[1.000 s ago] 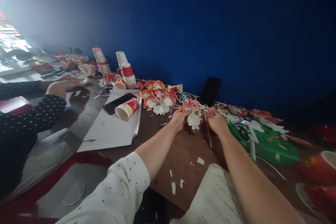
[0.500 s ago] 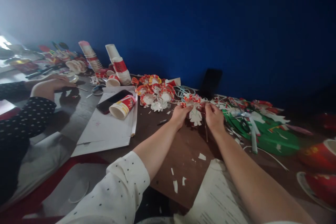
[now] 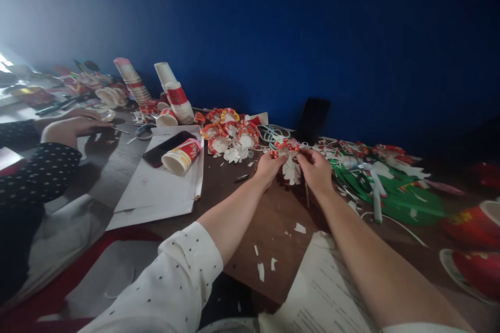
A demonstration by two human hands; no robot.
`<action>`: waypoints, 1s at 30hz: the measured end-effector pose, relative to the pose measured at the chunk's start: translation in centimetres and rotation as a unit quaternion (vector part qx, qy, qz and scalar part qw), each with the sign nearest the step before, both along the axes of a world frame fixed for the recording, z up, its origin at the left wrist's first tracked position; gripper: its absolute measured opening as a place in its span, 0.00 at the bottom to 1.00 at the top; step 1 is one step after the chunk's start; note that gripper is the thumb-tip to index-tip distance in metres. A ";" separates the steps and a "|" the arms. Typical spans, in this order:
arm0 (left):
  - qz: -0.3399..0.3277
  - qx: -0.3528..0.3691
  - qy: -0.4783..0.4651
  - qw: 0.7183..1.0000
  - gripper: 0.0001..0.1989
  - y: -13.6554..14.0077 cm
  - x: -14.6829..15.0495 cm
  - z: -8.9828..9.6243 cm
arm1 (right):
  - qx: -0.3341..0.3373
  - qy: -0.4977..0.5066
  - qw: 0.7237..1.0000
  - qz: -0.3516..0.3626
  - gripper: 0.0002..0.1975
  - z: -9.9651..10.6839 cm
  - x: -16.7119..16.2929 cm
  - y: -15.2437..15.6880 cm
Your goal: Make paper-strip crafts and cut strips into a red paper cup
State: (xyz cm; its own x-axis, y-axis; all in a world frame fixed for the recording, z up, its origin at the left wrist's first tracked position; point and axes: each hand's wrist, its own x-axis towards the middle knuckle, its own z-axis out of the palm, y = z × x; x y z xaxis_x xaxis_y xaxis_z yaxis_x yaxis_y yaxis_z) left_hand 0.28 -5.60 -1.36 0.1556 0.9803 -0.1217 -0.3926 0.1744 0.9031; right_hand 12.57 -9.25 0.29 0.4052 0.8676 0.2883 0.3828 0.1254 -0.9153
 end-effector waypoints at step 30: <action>0.043 0.081 0.186 0.978 0.08 0.5 0.4 -1.1 | 0.024 -0.086 0.995 -0.044 0.15 0.3 -0.3 0.2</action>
